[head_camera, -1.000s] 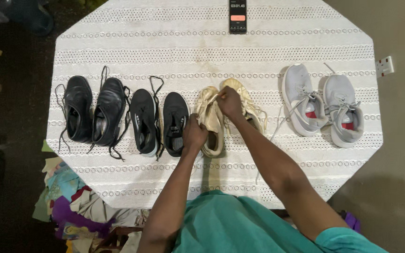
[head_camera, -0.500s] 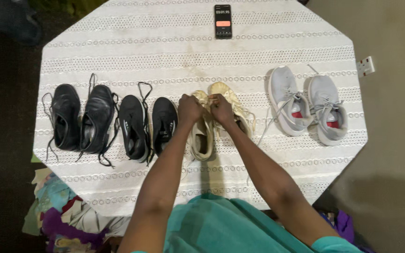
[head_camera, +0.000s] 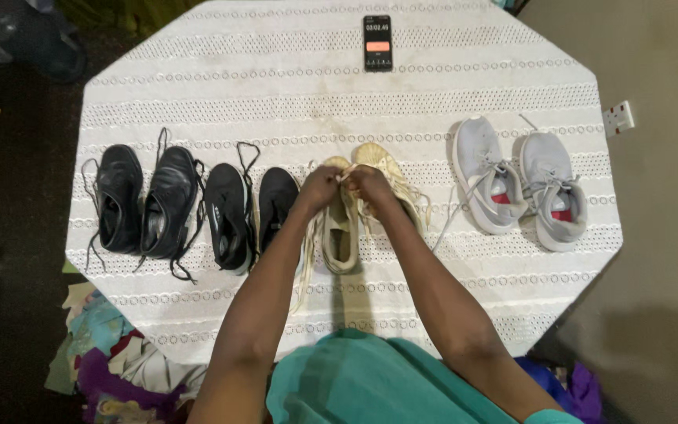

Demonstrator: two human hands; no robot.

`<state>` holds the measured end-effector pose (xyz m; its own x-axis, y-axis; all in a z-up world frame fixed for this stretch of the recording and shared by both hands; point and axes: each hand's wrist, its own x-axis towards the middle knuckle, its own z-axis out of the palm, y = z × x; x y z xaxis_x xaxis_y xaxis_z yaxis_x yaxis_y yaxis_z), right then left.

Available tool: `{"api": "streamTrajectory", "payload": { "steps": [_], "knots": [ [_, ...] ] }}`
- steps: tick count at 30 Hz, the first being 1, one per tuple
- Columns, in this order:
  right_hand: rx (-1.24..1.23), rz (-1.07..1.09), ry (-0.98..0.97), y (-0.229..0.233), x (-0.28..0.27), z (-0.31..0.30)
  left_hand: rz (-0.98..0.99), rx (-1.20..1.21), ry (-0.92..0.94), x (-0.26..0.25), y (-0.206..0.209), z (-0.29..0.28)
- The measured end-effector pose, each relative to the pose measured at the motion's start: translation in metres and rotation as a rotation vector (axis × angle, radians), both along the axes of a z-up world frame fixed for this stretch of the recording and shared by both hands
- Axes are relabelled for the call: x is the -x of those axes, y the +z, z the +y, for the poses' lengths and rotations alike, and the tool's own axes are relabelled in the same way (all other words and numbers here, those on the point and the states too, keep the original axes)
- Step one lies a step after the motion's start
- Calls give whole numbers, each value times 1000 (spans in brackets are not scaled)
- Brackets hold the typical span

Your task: The person removes laces from several pairs of shoes on a table and then re-laces each shoe. They handle black, beige, and white shoes, threading laces through eyelets and tying knots.

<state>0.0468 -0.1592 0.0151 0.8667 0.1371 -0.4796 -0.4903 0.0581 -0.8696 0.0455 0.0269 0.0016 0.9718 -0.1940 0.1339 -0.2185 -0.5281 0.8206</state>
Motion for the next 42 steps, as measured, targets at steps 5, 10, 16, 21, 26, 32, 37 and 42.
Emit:
{"api": "streamTrajectory", "payload": {
  "steps": [5,10,16,21,26,32,37,42],
  "knots": [
    [-214,51,-48,17,-3,-8,211,-355,30,28,52,-1],
    [-13,-15,154,47,38,18,288,29,223,26,100,-15],
    [422,-148,181,79,60,28,459,450,114,7,103,-17],
    [89,-141,-43,91,27,9,194,-56,-87,37,88,-1],
    [-156,-225,-48,88,20,-5,190,34,127,73,106,-9],
    [0,-43,134,80,72,13,354,628,328,81,158,-20],
    [-66,-219,149,70,101,10,435,812,358,113,187,-25],
    [318,-468,286,69,110,-9,453,946,398,123,188,-22]
  ]
}}
